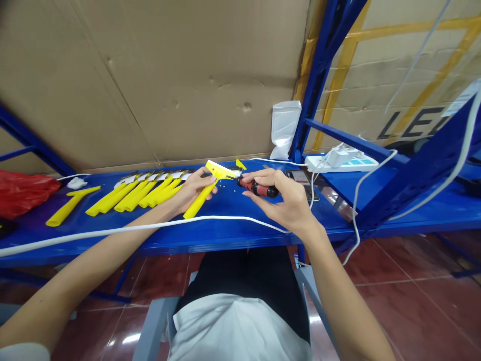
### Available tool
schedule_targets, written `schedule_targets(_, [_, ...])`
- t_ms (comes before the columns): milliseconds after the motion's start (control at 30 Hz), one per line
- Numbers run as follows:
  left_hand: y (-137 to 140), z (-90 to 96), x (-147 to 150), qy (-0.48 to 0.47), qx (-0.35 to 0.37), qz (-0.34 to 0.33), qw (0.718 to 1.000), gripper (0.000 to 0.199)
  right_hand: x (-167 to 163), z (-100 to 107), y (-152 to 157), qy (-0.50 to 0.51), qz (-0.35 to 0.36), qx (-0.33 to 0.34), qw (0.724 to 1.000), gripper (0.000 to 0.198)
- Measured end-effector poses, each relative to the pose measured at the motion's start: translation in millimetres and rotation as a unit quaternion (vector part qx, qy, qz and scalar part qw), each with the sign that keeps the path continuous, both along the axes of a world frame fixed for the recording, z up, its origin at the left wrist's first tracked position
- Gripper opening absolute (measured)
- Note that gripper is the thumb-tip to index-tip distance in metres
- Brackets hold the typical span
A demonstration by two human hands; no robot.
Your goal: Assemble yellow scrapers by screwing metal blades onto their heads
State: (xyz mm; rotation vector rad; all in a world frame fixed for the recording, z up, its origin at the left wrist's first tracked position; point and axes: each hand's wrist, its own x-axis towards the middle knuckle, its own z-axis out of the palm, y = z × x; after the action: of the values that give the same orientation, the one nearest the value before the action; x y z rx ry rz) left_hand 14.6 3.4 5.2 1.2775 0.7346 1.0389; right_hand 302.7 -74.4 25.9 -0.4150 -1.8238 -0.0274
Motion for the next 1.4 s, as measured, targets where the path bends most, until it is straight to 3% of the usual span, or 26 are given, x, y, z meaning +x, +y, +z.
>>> schedule_targets(300, [-5,3.9,3,-0.015,0.010,0.008,1.000,0.052,0,-2,1,-0.001,-0.034,0.018,0.999,0.046])
schedule_targets(500, [-5,2.4,4,-0.007,0.019,0.008,1.000,0.055,3,-3,6,-0.010,-0.106,0.039,0.994,0.041])
schedule_targets(600, [-2,-3.5,2,0.026,0.020,0.003,0.999,0.053,2,-3,4,-0.007,-0.124,-0.005,0.992,0.039])
schedule_targets(800, [5,-9.1,-1,0.063,0.004,0.039,0.997,0.049,-1,-7,4,-0.045,-0.057,-0.136,0.988,0.047])
schedule_targets(1033, [8,-11.4,-6,0.064,0.017,0.059,0.996,0.048,-5,-21,21,-0.022,-0.122,-0.086,0.989,0.025])
schedule_targets(1200, [12,-15.8,-7,0.065,0.007,0.072,0.995,0.046,-5,-25,26,-0.009,-0.106,-0.159,0.982,0.039])
schedule_targets(1400, [15,-18.8,-9,0.067,0.006,0.083,0.994,0.044,-5,-30,31,0.020,-0.070,-0.181,0.981,0.032])
